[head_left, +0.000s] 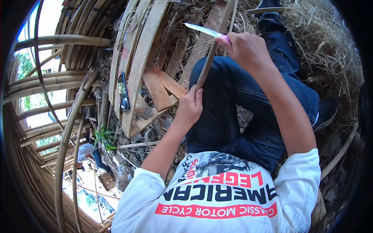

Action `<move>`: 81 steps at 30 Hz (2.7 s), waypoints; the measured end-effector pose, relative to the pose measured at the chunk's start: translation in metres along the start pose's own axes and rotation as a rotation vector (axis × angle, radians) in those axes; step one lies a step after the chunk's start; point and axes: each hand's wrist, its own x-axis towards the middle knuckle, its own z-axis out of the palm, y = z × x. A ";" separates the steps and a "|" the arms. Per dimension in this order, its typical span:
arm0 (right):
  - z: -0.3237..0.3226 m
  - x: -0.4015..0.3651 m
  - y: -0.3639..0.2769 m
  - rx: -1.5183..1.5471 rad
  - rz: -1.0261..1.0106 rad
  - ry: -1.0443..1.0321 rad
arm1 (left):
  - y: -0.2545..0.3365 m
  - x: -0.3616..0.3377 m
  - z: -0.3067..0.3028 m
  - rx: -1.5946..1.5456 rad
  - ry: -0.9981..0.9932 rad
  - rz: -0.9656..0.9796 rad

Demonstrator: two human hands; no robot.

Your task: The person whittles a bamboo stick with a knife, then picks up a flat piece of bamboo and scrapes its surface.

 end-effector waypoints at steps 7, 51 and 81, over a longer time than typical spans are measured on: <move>-0.012 -0.009 0.010 -0.031 0.027 -0.076 | -0.004 -0.004 0.002 0.049 -0.026 0.022; -0.028 0.007 0.022 0.071 0.087 -0.033 | 0.015 0.001 0.003 0.076 -0.040 0.008; -0.053 -0.004 0.035 -0.023 0.043 -0.059 | 0.003 -0.003 -0.001 0.089 -0.043 -0.003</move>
